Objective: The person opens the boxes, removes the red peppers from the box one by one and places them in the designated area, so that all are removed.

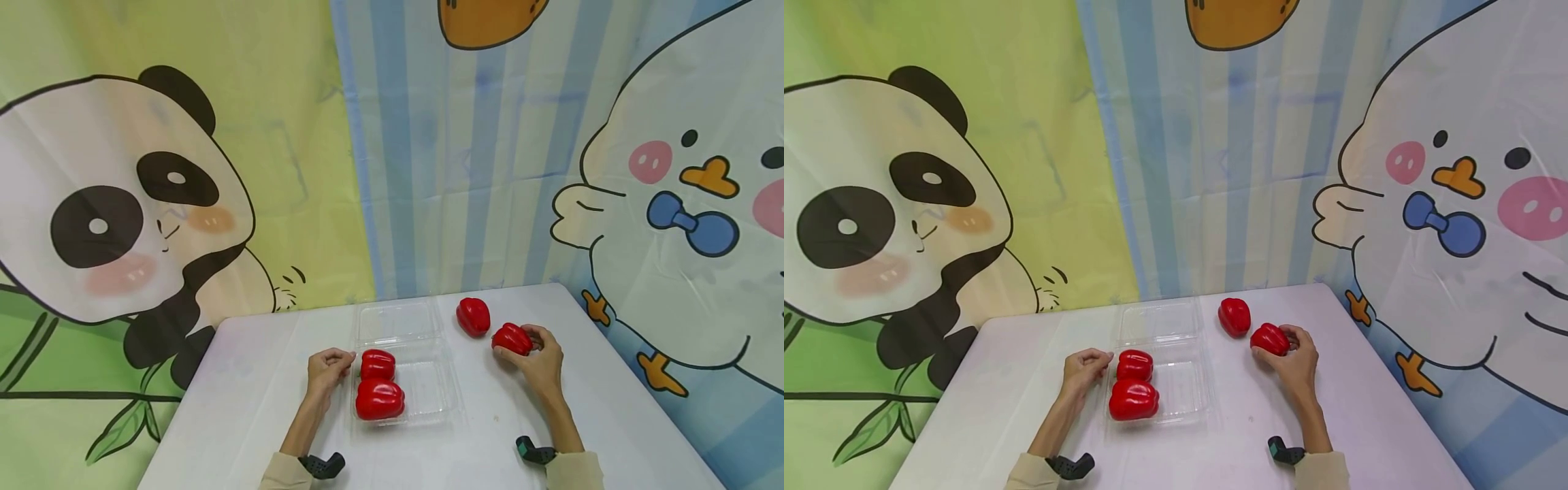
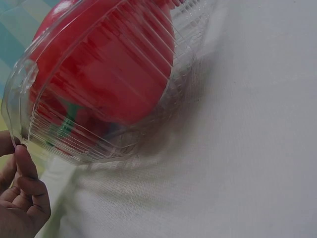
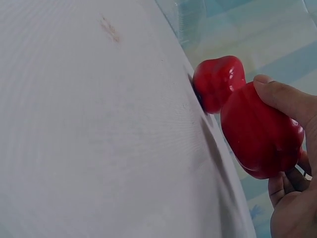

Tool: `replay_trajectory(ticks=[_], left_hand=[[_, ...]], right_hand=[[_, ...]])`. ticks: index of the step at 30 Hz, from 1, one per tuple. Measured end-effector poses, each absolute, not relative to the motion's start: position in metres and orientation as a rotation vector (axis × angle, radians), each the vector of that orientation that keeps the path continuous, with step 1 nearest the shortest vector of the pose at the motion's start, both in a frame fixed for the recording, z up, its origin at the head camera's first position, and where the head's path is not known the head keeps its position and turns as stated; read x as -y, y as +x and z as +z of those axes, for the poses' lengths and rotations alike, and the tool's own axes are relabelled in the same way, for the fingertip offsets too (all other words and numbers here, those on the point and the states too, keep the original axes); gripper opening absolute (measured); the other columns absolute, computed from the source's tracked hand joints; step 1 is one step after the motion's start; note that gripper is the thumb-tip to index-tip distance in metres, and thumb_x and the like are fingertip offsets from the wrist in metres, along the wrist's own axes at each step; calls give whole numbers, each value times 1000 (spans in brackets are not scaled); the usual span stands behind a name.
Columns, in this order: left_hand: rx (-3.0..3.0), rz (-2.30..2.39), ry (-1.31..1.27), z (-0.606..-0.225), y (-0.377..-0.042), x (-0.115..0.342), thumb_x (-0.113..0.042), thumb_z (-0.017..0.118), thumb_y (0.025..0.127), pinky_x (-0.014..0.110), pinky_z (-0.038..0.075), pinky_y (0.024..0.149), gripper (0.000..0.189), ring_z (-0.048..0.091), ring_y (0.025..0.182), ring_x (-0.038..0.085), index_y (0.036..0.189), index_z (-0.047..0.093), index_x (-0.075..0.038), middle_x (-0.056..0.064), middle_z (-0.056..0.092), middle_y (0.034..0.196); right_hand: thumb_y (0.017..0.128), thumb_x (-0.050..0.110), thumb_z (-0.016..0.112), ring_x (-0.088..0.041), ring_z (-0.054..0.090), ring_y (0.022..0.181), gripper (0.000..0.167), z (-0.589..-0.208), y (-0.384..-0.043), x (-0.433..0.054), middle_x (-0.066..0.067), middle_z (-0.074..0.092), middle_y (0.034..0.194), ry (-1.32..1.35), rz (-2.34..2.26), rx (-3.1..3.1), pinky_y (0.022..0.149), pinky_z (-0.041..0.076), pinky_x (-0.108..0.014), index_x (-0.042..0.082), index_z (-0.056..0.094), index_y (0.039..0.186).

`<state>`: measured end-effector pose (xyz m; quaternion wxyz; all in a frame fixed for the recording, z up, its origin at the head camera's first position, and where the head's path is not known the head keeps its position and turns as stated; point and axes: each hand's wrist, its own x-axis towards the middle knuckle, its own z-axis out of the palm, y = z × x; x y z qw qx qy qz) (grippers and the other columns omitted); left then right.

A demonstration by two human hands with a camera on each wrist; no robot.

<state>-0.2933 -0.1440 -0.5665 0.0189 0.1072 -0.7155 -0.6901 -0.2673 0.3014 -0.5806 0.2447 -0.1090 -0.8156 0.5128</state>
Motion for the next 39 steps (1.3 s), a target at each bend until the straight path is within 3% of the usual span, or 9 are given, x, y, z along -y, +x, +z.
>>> replay_trajectory(ticks=[8, 17, 28, 31, 34, 39], left_hand=[[2215, -2133, 320, -566, -294, 143, -7, 84, 94, 19, 46, 55, 16, 58, 58, 8, 88, 76, 6, -4, 67, 64], [2236, -2113, 322, -566, -296, 144, -8, 84, 94, 21, 49, 58, 15, 60, 60, 10, 87, 77, 4, -2, 68, 65], [2242, -2109, 345, -565, -293, 144, -8, 84, 94, 21, 48, 58, 15, 60, 60, 11, 87, 77, 3, -2, 68, 65], [2232, -2116, 343, -564, -293, 144, -8, 84, 95, 21, 49, 58, 16, 60, 60, 11, 87, 77, 4, -1, 69, 66], [2228, -2116, 334, -563, -293, 143, -9, 84, 95, 21, 50, 59, 17, 60, 61, 12, 89, 76, 5, 0, 69, 67], [2237, -2116, 349, -564, -293, 142, -10, 84, 95, 21, 50, 59, 17, 60, 62, 12, 90, 77, 5, 0, 69, 67]], right_hand=[[85, 29, 97, -33, 56, 131, 80, -579, -266, -302, -19, 62, 148, -321, 1427, 2231, 86, 38, 0, 6, 56, 150], [84, 29, 97, -31, 55, 132, 81, -582, -269, -303, -17, 62, 149, -348, 1408, 2240, 93, 43, -13, 8, 56, 151], [85, 30, 97, -32, 55, 134, 81, -584, -270, -306, -16, 61, 150, -350, 1427, 2259, 95, 43, -15, 8, 55, 151], [85, 29, 97, -32, 55, 135, 82, -583, -271, -306, -16, 61, 151, -362, 1423, 2261, 99, 47, -23, 9, 55, 152], [85, 29, 97, -33, 55, 137, 82, -582, -273, -306, -15, 60, 152, -374, 1417, 2256, 106, 53, -38, 9, 54, 153], [85, 24, 96, -37, 54, 138, 83, -581, -276, -303, -18, 58, 153, -389, 1429, 2237, 112, 53, -59, 8, 53, 153]])
